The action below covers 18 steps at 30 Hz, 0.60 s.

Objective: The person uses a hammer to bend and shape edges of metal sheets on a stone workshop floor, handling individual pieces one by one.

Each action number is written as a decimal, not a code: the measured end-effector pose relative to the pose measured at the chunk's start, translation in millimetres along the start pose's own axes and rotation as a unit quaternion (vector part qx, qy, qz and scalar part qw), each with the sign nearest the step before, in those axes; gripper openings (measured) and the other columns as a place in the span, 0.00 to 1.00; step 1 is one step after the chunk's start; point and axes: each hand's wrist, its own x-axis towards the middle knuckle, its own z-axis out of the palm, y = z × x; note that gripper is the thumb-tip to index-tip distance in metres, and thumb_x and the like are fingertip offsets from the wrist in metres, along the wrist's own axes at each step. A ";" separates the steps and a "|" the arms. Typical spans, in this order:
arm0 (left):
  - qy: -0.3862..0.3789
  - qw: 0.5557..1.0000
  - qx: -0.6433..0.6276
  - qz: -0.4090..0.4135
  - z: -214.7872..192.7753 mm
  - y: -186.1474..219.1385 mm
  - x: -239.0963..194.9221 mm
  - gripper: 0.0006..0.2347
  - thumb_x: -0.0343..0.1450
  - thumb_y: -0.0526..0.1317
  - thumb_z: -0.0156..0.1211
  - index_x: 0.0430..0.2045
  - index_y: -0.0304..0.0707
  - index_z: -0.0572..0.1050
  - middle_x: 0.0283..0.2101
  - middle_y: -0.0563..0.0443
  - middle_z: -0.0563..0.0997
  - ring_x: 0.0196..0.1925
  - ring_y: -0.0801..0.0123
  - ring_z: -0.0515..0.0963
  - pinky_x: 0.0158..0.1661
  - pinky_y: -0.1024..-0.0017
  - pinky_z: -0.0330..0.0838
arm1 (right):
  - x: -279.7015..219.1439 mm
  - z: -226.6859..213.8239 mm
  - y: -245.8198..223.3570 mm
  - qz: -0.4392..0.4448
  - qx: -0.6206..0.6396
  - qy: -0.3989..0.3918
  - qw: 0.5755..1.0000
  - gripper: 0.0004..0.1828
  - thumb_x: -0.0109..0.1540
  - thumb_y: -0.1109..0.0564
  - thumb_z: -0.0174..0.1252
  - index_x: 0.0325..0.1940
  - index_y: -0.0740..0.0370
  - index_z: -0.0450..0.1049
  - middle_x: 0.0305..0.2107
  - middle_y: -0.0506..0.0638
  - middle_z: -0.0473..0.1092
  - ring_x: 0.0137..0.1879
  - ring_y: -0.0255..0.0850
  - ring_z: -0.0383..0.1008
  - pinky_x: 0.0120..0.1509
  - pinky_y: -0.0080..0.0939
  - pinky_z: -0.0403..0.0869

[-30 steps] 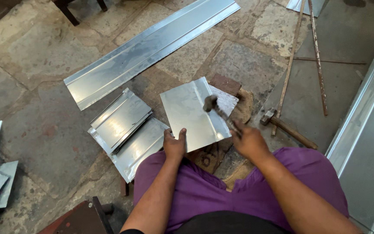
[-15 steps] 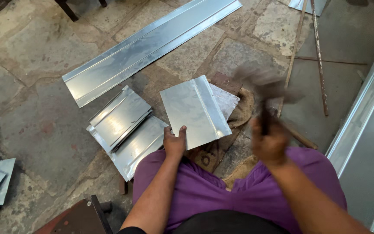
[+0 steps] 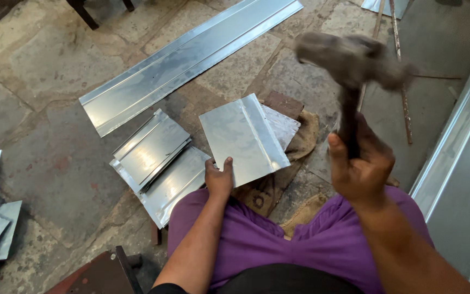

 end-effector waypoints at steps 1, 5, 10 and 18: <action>-0.001 1.000 -0.006 0.002 0.8 0.9 0.1 0.24 0.67 0.52 0.68 0.46 0.30 0.71 0.40 0.34 0.83 0.41 0.48 0.83 0.45 0.60 0.75 | -6.6 2.3 7.7 -0.007 -0.003 0.002 1.000 0.13 0.74 0.49 0.58 0.57 0.59 0.73 0.28 0.45 0.70 0.28 0.30 0.70 0.30 0.31 0.71; -0.004 0.999 -0.031 0.009 -0.1 0.5 0.4 0.23 0.67 0.52 0.67 0.45 0.30 0.71 0.39 0.35 0.83 0.41 0.49 0.84 0.45 0.61 0.76 | -50.5 27.8 43.6 -0.014 -0.106 -0.077 0.991 0.11 0.74 0.50 0.56 0.56 0.57 0.74 0.35 0.50 0.76 0.36 0.32 0.77 0.37 0.33 0.78; 0.000 1.000 -0.024 0.017 1.4 2.5 4.3 0.23 0.68 0.51 0.67 0.45 0.28 0.72 0.40 0.34 0.82 0.42 0.48 0.83 0.45 0.60 0.75 | -52.0 26.2 48.7 0.237 -0.191 -0.293 0.907 0.28 0.64 0.49 0.60 0.68 0.55 0.70 0.18 0.52 0.74 0.19 0.38 0.72 0.24 0.39 0.71; 0.013 0.999 -0.024 0.031 0.1 -6.0 2.5 0.24 0.68 0.51 0.67 0.46 0.27 0.71 0.39 0.35 0.82 0.40 0.50 0.83 0.43 0.61 0.75 | -20.2 -5.4 -2.4 0.007 -0.055 -0.066 0.996 0.20 0.71 0.50 0.58 0.62 0.64 0.72 0.26 0.47 0.70 0.27 0.31 0.69 0.29 0.33 0.69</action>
